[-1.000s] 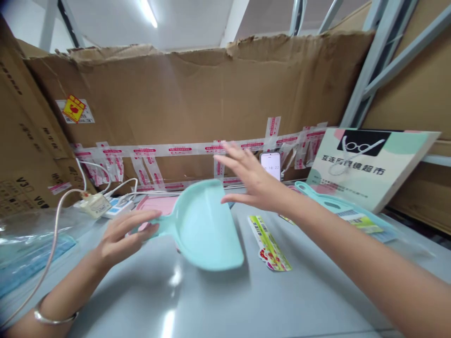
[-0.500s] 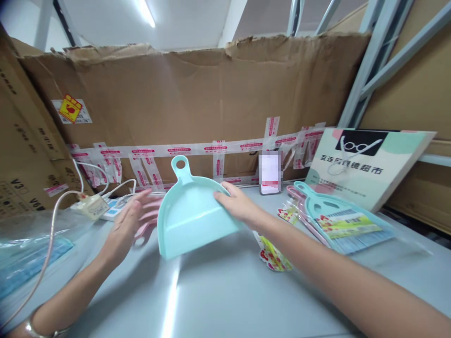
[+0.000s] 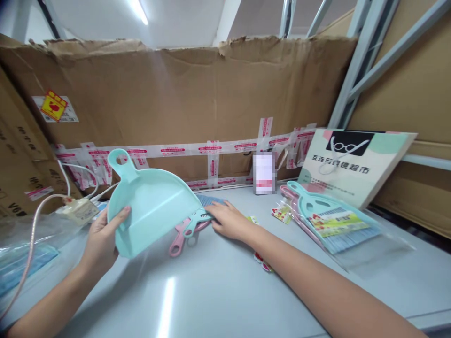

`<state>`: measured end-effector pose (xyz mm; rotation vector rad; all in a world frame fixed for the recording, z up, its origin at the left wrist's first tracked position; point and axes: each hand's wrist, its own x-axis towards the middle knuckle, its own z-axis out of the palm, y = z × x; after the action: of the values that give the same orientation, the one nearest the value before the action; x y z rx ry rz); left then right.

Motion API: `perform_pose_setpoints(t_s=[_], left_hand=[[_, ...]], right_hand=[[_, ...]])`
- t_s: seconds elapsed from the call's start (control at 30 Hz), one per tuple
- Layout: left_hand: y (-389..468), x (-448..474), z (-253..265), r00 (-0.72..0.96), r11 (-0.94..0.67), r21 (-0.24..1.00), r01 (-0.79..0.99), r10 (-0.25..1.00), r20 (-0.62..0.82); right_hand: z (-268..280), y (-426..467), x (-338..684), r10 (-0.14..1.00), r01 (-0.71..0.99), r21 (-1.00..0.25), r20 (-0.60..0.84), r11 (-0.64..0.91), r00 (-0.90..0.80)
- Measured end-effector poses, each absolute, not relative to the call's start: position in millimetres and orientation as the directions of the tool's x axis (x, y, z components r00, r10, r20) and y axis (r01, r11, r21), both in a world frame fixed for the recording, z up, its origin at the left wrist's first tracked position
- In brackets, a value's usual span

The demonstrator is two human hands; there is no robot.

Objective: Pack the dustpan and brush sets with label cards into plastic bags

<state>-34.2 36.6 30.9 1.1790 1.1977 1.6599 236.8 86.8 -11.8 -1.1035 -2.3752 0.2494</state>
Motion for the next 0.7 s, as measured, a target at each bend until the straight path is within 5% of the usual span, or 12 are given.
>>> perform_pose_setpoints(t_s=[0.13,0.3,0.37,0.43,0.53,0.63,0.7], left_hand=[[35,-33,29,-0.243,-0.257,0.964,-0.063,0.941,0.235],[31,-32,23,-0.281,-0.321,0.946,-0.047,0.913,0.296],[27,-32,21,-0.36,-0.419,0.907,-0.038,0.853,0.379],[23,-31,20,-0.402,-0.486,0.873,-0.036,0.807,0.432],[20,-30,20,-0.378,-0.481,0.877,-0.019,0.815,0.439],[22,-28,20,-0.289,-0.402,0.914,0.043,0.871,0.397],[24,-25,17,-0.195,-0.295,0.953,0.07,0.933,0.303]], right_hand=[[-17,84,227,0.686,0.712,-0.042,0.313,0.701,-0.657],[-11,90,238,0.647,0.714,0.013,0.412,0.7,-0.642],[0,92,255,0.569,0.707,0.001,0.592,0.707,-0.571],[15,92,276,0.438,0.717,-0.054,0.823,0.695,-0.363],[38,87,302,0.253,0.756,-0.194,0.967,0.625,0.039],[53,75,302,0.108,0.561,-0.385,0.88,0.733,0.463],[56,60,287,0.21,0.336,-0.46,0.793,0.822,0.571]])
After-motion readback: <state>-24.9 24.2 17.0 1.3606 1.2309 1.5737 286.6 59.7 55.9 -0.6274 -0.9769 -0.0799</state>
